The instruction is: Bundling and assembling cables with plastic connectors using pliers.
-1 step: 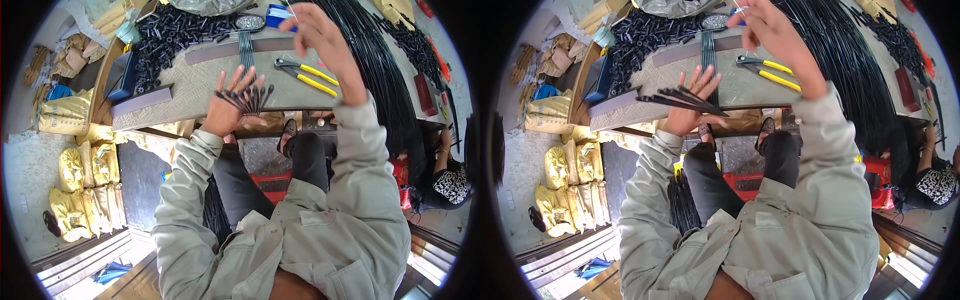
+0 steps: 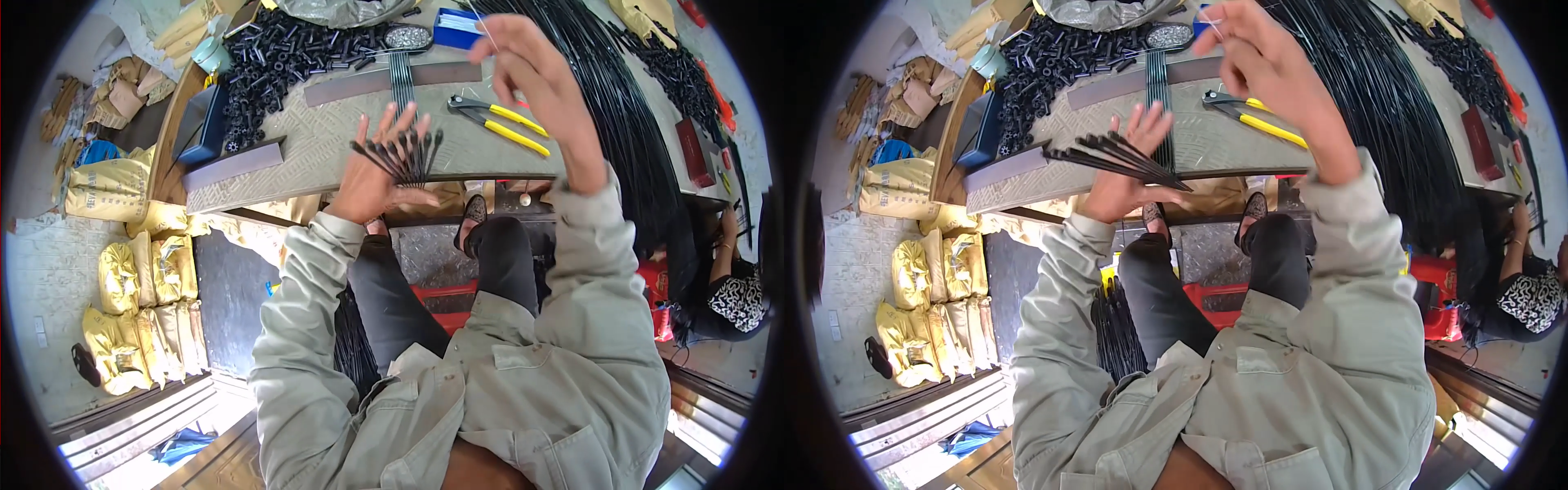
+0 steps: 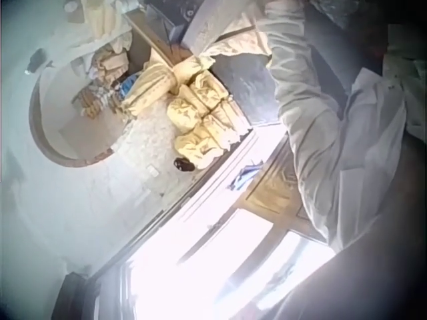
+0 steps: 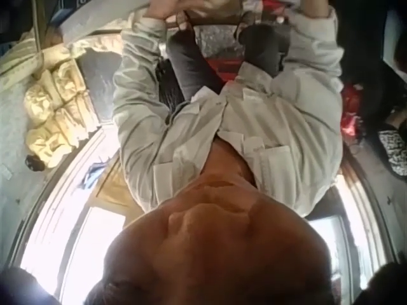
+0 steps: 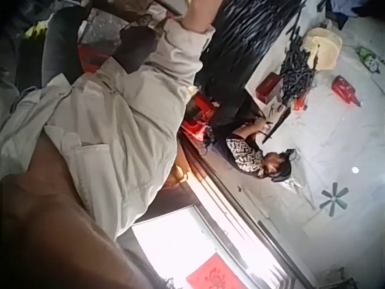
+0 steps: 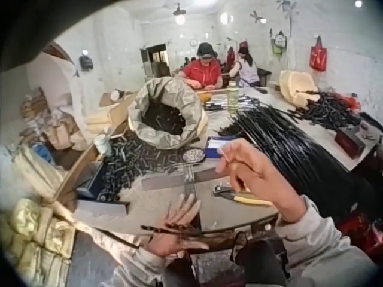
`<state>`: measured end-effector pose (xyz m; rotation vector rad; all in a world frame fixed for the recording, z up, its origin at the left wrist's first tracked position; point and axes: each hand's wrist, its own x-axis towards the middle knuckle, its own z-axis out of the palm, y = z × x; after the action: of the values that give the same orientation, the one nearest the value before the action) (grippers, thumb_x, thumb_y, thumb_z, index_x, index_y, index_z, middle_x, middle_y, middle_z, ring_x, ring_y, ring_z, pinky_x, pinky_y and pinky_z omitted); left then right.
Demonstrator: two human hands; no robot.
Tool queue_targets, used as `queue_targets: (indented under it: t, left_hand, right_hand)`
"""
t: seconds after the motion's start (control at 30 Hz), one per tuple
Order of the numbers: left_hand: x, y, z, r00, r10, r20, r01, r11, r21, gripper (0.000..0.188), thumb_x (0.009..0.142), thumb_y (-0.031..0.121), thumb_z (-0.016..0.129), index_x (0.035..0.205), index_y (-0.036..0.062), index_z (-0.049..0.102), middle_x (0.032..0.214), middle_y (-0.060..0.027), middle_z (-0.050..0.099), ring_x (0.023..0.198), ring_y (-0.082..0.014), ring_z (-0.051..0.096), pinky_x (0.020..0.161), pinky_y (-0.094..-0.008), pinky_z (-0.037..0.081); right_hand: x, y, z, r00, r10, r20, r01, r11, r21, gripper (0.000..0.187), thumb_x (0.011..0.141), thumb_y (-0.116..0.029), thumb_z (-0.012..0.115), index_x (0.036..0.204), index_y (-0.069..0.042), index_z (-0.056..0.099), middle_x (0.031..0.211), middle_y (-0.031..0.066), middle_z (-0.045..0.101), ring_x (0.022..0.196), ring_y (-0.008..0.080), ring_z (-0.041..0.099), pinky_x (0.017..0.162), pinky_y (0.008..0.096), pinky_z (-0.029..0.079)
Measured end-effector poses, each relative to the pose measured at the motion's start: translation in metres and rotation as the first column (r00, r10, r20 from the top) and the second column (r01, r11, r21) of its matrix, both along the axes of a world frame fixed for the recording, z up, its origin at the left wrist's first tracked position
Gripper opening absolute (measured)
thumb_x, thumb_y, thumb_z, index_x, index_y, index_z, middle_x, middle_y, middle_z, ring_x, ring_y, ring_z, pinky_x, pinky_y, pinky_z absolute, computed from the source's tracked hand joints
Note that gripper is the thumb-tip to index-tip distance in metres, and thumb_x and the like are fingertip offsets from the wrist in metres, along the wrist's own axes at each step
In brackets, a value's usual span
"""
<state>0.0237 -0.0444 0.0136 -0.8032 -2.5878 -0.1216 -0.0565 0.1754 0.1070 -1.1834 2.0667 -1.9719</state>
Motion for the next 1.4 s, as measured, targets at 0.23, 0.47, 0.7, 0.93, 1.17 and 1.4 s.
queue_targets:
  t: [0.23,0.47,0.7,0.93,1.17,1.4]
  left_hand:
    - [0.028,0.019,0.102,0.753,-0.637,0.166,-0.042,0.205,0.978,0.044,0.079,0.007,0.062,0.120,0.0005,0.049,0.109,-0.0138,0.058,0.101,-0.0175,0.055,0.088,-0.0295,0.043]
    - [0.033,0.024,0.108,0.801,-0.571,0.178,-0.010,0.284,0.959,0.026,0.084,0.005,0.055,0.109,-0.0023,0.057,0.097,-0.0127,0.063,0.087,-0.0160,0.061,0.078,-0.0249,0.048]
    - [0.034,0.025,0.112,0.814,-0.544,0.206,-0.004,0.349,0.937,0.026,0.084,0.005,0.056,0.108,-0.0014,0.058,0.094,-0.0116,0.064,0.084,-0.0153,0.062,0.076,-0.0236,0.048]
    - [0.033,0.018,0.116,0.837,-0.492,0.239,0.042,0.493,0.869,0.024,0.083,0.006,0.058,0.105,-0.0006,0.060,0.089,-0.0075,0.065,0.082,-0.0116,0.061,0.074,-0.0215,0.048]
    - [0.030,0.005,0.116,0.927,-0.359,0.111,0.227,0.769,0.597,0.027,0.072,0.013,0.069,0.095,0.0010,0.063,0.086,-0.0072,0.065,0.077,-0.0130,0.060,0.069,-0.0244,0.047]
    - [0.032,0.006,0.108,0.921,-0.388,0.034,0.270,0.701,0.660,0.032,0.067,0.022,0.071,0.092,0.0035,0.064,0.078,-0.0085,0.063,0.066,-0.0181,0.058,0.061,-0.0272,0.045]
  right_hand:
    - [0.079,0.003,0.025,0.724,-0.206,-0.658,0.293,0.956,0.022,0.016,0.081,0.001,0.052,0.096,-0.003,0.058,0.086,0.0045,0.055,0.062,0.0113,0.049,0.055,0.0211,0.040]
    - [0.073,-0.007,0.010,0.667,-0.293,-0.685,0.360,0.932,-0.049,0.018,0.075,0.002,0.059,0.091,-0.005,0.064,0.076,0.0048,0.055,0.066,0.0140,0.050,0.057,0.0231,0.041]
    - [0.071,-0.007,0.005,0.703,-0.298,-0.646,0.261,0.953,-0.155,0.026,0.072,0.003,0.059,0.094,-0.009,0.065,0.077,0.0045,0.055,0.054,0.0146,0.047,0.047,0.0217,0.038]
    - [0.077,0.004,0.049,0.141,-0.094,-0.986,0.431,0.902,-0.024,0.020,0.071,-0.003,0.063,0.091,-0.006,0.062,0.076,0.0040,0.053,0.052,0.0150,0.049,0.044,0.0243,0.041]
    - [0.074,-0.006,0.045,0.386,-0.069,-0.920,0.358,0.930,0.081,0.018,0.071,-0.006,0.063,0.088,-0.005,0.057,0.079,0.0053,0.052,0.056,0.0189,0.055,0.044,0.0268,0.044]
    - [0.080,-0.016,0.042,0.393,-0.005,-0.920,0.343,0.929,0.141,0.023,0.072,-0.006,0.063,0.092,-0.004,0.053,0.085,0.0073,0.052,0.061,0.0193,0.056,0.045,0.0262,0.044]
